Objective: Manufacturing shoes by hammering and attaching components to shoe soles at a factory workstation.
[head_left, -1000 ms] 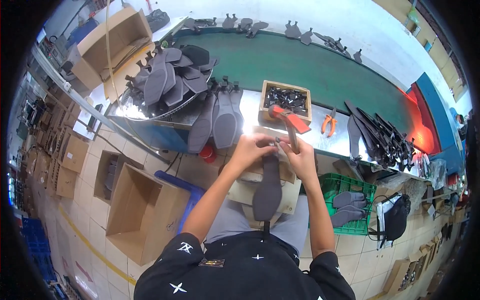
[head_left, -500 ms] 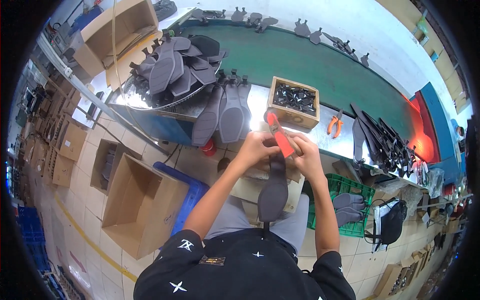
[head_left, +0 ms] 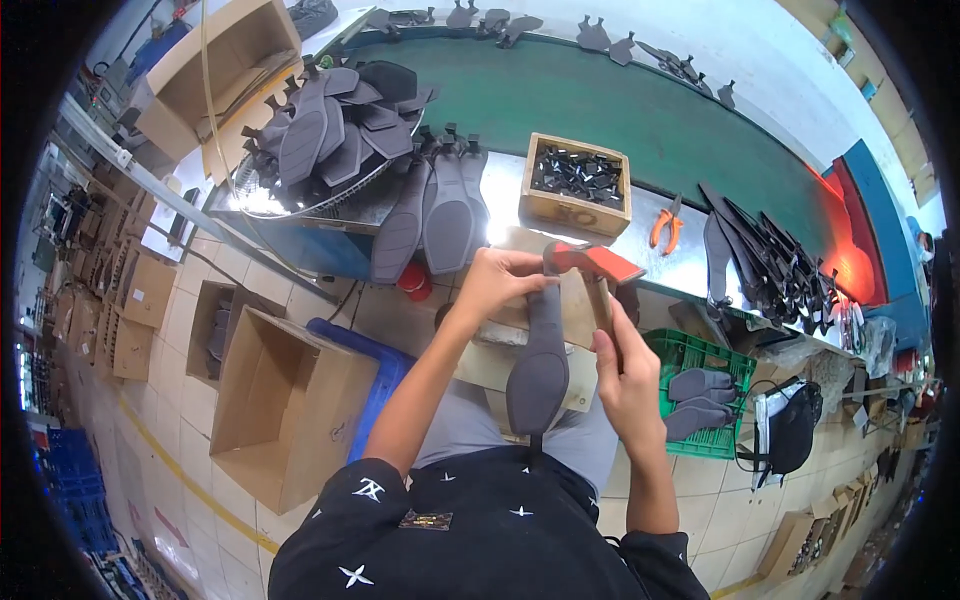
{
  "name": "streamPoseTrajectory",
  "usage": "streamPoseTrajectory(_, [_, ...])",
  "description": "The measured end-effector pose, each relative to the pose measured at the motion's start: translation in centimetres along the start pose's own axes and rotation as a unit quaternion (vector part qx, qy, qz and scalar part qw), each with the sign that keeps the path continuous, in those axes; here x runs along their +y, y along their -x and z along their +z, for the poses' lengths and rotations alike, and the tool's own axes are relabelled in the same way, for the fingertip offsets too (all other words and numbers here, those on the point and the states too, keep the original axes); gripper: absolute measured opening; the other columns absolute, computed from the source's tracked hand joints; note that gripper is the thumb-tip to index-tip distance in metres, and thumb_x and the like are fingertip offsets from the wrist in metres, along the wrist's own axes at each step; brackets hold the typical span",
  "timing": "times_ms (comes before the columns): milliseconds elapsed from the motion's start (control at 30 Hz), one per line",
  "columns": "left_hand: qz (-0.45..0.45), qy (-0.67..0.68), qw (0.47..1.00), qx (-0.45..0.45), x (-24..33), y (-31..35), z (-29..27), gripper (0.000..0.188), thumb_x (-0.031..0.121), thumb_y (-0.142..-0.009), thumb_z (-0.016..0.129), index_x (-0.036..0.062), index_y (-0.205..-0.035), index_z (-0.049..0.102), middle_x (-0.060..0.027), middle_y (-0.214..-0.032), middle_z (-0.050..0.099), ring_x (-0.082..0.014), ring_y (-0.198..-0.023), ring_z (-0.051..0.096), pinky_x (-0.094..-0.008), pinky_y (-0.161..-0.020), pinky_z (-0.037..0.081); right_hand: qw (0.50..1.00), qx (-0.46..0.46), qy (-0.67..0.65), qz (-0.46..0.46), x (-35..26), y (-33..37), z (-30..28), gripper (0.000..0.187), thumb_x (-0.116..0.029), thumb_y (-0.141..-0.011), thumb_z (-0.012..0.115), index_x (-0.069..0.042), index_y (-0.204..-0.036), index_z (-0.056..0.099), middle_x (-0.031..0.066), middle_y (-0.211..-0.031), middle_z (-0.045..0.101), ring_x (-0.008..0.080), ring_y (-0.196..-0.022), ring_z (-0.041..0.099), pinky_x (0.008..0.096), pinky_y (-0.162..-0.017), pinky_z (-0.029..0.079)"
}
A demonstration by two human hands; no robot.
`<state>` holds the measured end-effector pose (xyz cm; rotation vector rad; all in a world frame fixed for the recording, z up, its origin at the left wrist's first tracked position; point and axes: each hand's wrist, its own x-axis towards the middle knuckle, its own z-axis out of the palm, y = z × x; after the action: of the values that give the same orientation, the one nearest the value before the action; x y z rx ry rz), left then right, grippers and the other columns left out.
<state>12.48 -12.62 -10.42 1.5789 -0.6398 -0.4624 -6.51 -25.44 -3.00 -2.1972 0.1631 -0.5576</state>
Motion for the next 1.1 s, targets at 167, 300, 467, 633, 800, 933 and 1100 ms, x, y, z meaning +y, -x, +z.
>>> streamPoseTrajectory(167, [0.017, 0.054, 0.998, -0.001, -0.6, -0.1, 0.1, 0.023, 0.006, -0.078, 0.079, -0.0044, -0.098, 0.075, -0.0046, -0.088, 0.074, -0.0062, -0.078, 0.064, -0.0228, -0.071, 0.054, 0.997, -0.005, 0.055, -0.055, -0.5, -0.7, -0.4, 0.041, -0.004, -0.096, 0.058, 0.004, -0.136, 0.049, 0.024, -0.103, 0.063, 0.0338, -0.087, 0.066, 0.0354, -0.078, 0.052])
streamPoseTrajectory(300, [0.082, -0.156, 0.984, 0.012, -1.4, 0.6, -0.2, 0.072, 0.025, -0.077, 0.082, -0.002, -0.135, 0.049, -0.0035, -0.107, 0.073, -0.015, -0.105, 0.062, -0.0357, -0.093, 0.043, 0.996, 0.078, 0.015, -0.04, -3.4, 0.6, -2.8, 0.034, 0.002, -0.093, 0.058, 0.007, -0.127, 0.055, 0.0227, -0.092, 0.062, 0.0328, -0.078, 0.063, 0.0354, -0.074, 0.052])
streamPoseTrajectory(467, [0.037, -0.374, 0.927, -0.011, -1.0, 1.0, -0.6, 0.118, 0.053, -0.071, 0.078, 0.006, -0.156, 0.011, 0.0038, -0.127, 0.066, -0.0189, -0.137, 0.042, -0.0571, -0.108, 0.013, 0.995, -0.013, 0.078, -0.06, 0.5, -0.8, 0.6, 0.038, 0.004, -0.091, 0.061, 0.006, -0.128, 0.055, 0.0219, -0.101, 0.066, 0.0338, -0.086, 0.067, 0.0373, -0.076, 0.054])
streamPoseTrajectory(633, [0.075, -0.382, 0.921, -0.003, -1.0, 1.2, -0.7, 0.082, 0.051, -0.074, 0.076, 0.0187, -0.143, 0.046, 0.0058, -0.126, 0.066, -0.0174, -0.14, 0.038, -0.0612, -0.109, 0.009, 0.995, 0.066, 0.049, -0.064, -2.8, 0.5, -2.1, 0.039, 0.002, -0.093, 0.059, 0.005, -0.132, 0.054, 0.0213, -0.103, 0.068, 0.027, -0.078, 0.066, 0.0307, -0.07, 0.053])
streamPoseTrajectory(800, [0.233, -0.388, 0.891, 0.035, -1.0, 0.9, -0.1, 0.031, 0.03, -0.083, 0.073, 0.0151, -0.111, 0.073, 0.0029, -0.113, 0.071, -0.0194, -0.132, 0.05, -0.0576, -0.112, 0.011, 0.995, 0.009, 0.078, -0.065, 1.1, 0.3, -1.2, 0.038, -0.002, -0.091, 0.064, 0.004, -0.128, 0.058, 0.0229, -0.1, 0.068, 0.0315, -0.083, 0.07, 0.0351, -0.075, 0.054])
streamPoseTrajectory(933, [0.098, -0.145, 0.979, -0.109, 4.2, 7.0, -0.4, 0.024, 0.019, -0.085, 0.073, 0.0051, -0.105, 0.075, -0.009, -0.088, 0.073, -0.0187, -0.082, 0.069, -0.0315, -0.077, 0.05, 0.993, 0.064, 0.083, -0.05, 2.3, -0.2, -0.8, 0.042, -0.001, -0.091, 0.064, 0.001, -0.132, 0.056, 0.0172, -0.093, 0.067, 0.0279, -0.074, 0.066, 0.0332, -0.068, 0.053])
streamPoseTrajectory(1100, [0.008, 0.115, 0.976, -0.184, 10.6, 13.7, 0.4, 0.028, 0.02, -0.091, 0.068, -0.0045, -0.078, 0.065, -0.0111, -0.066, 0.056, -0.0145, -0.061, 0.054, -0.031, -0.058, 0.041, 0.933, -0.15, 0.28, -0.171, 3.5, -1.5, 1.0, 0.046, -0.015, -0.09, 0.067, -0.009, -0.134, 0.057, 0.0145, -0.099, 0.066, 0.0326, -0.087, 0.065, 0.0426, -0.071, 0.052])
